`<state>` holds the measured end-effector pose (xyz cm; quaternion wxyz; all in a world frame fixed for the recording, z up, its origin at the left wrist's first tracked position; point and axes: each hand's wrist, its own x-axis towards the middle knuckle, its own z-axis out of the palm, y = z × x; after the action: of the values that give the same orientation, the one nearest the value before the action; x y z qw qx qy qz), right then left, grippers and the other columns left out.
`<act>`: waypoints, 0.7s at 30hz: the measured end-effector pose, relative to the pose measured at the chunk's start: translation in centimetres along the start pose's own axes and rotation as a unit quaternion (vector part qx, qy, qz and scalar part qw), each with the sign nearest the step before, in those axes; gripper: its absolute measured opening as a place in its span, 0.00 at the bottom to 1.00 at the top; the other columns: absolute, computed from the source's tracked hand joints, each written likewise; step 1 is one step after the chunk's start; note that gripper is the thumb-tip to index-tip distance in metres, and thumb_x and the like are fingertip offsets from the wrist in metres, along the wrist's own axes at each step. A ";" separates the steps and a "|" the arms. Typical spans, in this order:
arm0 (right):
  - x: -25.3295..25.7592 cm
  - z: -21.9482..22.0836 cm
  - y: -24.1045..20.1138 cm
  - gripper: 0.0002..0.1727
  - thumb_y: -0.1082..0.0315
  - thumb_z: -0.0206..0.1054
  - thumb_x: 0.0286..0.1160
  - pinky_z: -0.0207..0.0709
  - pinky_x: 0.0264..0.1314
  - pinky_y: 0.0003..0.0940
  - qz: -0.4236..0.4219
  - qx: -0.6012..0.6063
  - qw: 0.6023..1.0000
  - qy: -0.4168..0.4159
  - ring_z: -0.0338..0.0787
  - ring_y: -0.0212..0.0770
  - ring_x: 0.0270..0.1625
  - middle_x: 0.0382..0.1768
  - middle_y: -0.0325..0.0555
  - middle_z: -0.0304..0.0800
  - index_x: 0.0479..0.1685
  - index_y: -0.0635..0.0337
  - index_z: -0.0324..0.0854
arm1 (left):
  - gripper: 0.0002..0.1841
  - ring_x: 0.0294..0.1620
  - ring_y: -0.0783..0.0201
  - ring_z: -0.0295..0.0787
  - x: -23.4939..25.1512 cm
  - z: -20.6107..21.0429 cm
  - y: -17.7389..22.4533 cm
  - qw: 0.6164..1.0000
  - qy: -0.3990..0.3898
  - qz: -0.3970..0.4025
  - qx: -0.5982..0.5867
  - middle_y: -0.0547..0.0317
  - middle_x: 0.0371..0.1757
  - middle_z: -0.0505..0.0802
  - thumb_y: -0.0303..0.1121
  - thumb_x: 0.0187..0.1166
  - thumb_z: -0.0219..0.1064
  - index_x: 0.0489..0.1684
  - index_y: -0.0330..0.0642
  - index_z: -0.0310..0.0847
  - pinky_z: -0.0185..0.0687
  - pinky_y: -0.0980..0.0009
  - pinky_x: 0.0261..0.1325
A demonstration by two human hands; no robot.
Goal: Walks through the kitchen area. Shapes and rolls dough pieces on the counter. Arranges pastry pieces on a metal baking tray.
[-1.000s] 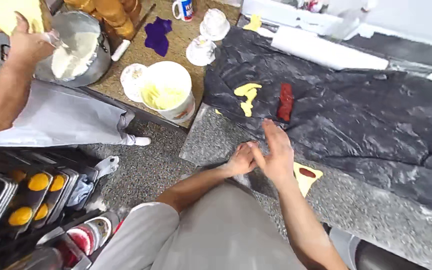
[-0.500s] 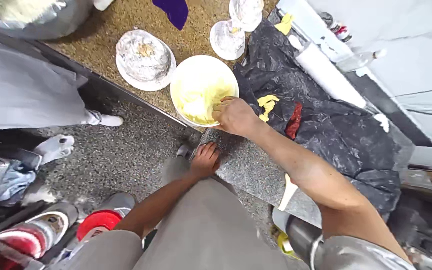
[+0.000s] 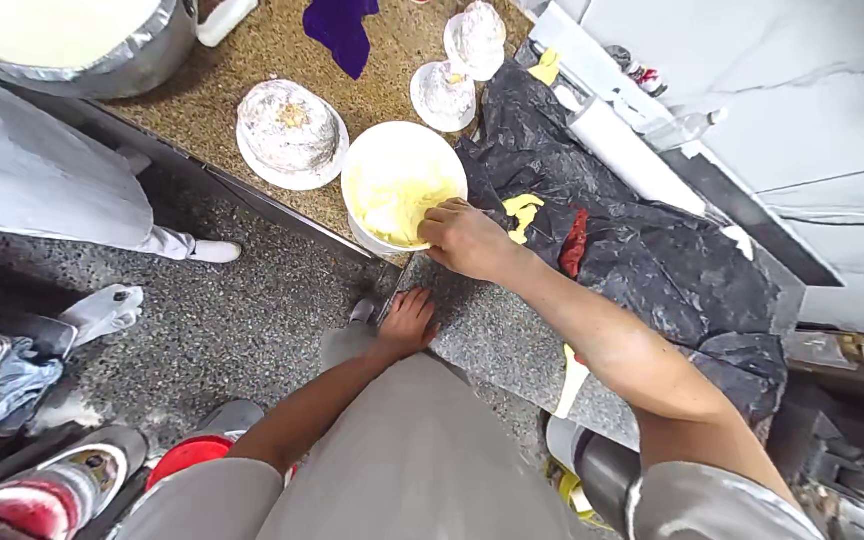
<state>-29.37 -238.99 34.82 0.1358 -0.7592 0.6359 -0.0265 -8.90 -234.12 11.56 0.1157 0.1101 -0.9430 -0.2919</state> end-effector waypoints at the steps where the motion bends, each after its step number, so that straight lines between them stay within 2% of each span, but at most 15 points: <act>1: -0.2 -0.1 0.1 0.09 0.61 0.77 0.70 0.81 0.67 0.50 0.001 0.023 1.000 0.016 0.91 0.48 0.51 0.40 0.46 0.90 0.38 0.56 0.89 | 0.28 0.84 0.47 0.73 0.1 0.0 0.0 1.000 -0.003 -0.002 0.001 0.49 0.79 0.83 0.57 0.84 0.55 0.68 0.45 0.83 0.66 0.43 0.83; 4: -2.4 -0.6 0.2 0.18 0.56 0.82 0.62 0.85 0.63 0.42 0.021 0.144 0.982 0.120 0.91 0.42 0.52 0.45 0.45 0.91 0.44 0.59 0.89 | 0.28 0.83 0.48 0.75 0.2 0.4 0.0 1.000 0.005 -0.014 0.009 0.50 0.78 0.84 0.57 0.84 0.56 0.67 0.46 0.84 0.67 0.44 0.82; 6: -5.4 -0.7 0.0 0.22 0.59 0.84 0.59 0.87 0.64 0.39 0.055 0.235 0.950 0.200 0.91 0.39 0.57 0.52 0.47 0.92 0.49 0.62 0.88 | 0.28 0.84 0.47 0.73 0.1 0.0 0.2 0.999 -0.013 -0.029 0.008 0.50 0.80 0.83 0.58 0.84 0.55 0.68 0.46 0.84 0.65 0.42 0.83; 9: -13.1 1.3 -0.6 0.26 0.65 0.82 0.62 0.83 0.75 0.43 0.150 0.332 0.887 0.283 0.88 0.40 0.68 0.62 0.51 0.90 0.61 0.67 0.85 | 0.30 0.84 0.44 0.72 0.0 0.2 0.6 0.999 -0.005 -0.038 0.031 0.48 0.79 0.83 0.59 0.83 0.55 0.68 0.45 0.84 0.66 0.37 0.81; 12: -23.5 6.9 -1.5 0.27 0.67 0.79 0.66 0.83 0.76 0.45 0.268 0.389 0.806 0.357 0.88 0.43 0.70 0.67 0.53 0.88 0.66 0.69 0.83 | 0.31 0.81 0.40 0.75 0.0 0.9 0.8 0.998 0.030 -0.024 0.059 0.44 0.77 0.84 0.60 0.82 0.54 0.67 0.44 0.84 0.69 0.36 0.77; 15: -35.0 13.2 -3.1 0.27 0.65 0.77 0.69 0.83 0.74 0.44 0.429 0.373 0.716 0.405 0.87 0.42 0.71 0.70 0.53 0.86 0.68 0.66 0.83 | 0.30 0.81 0.38 0.74 0.1 1.3 1.1 0.996 0.047 -0.014 0.074 0.41 0.77 0.83 0.58 0.82 0.56 0.68 0.43 0.83 0.66 0.36 0.78; 16: -38.8 15.0 -3.6 0.28 0.64 0.76 0.69 0.82 0.75 0.44 0.482 0.343 0.699 0.402 0.86 0.42 0.72 0.70 0.52 0.86 0.70 0.64 0.82 | 0.30 0.81 0.38 0.74 0.1 1.4 1.1 0.995 0.051 -0.011 0.083 0.40 0.77 0.83 0.58 0.82 0.56 0.68 0.42 0.83 0.65 0.37 0.79; 19: -48.0 19.5 -4.9 0.33 0.57 0.74 0.71 0.78 0.78 0.48 0.583 0.226 0.694 0.357 0.85 0.44 0.74 0.71 0.53 0.85 0.76 0.62 0.77 | 0.31 0.83 0.40 0.71 0.0 1.7 1.1 0.992 0.040 -0.016 0.120 0.40 0.78 0.82 0.59 0.84 0.53 0.69 0.43 0.82 0.61 0.40 0.83; 21: -51.2 21.5 -5.2 0.35 0.54 0.70 0.73 0.75 0.81 0.53 0.601 0.171 0.709 0.327 0.81 0.50 0.79 0.78 0.57 0.79 0.79 0.64 0.75 | 0.33 0.84 0.39 0.71 -0.1 1.9 1.3 0.989 0.026 -0.026 0.141 0.38 0.78 0.81 0.60 0.84 0.51 0.70 0.42 0.81 0.58 0.41 0.85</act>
<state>-29.49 -184.66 22.21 0.0341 -0.1246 0.9470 -0.2942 -9.51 -232.01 10.81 0.1160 0.1573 -0.9682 -0.1562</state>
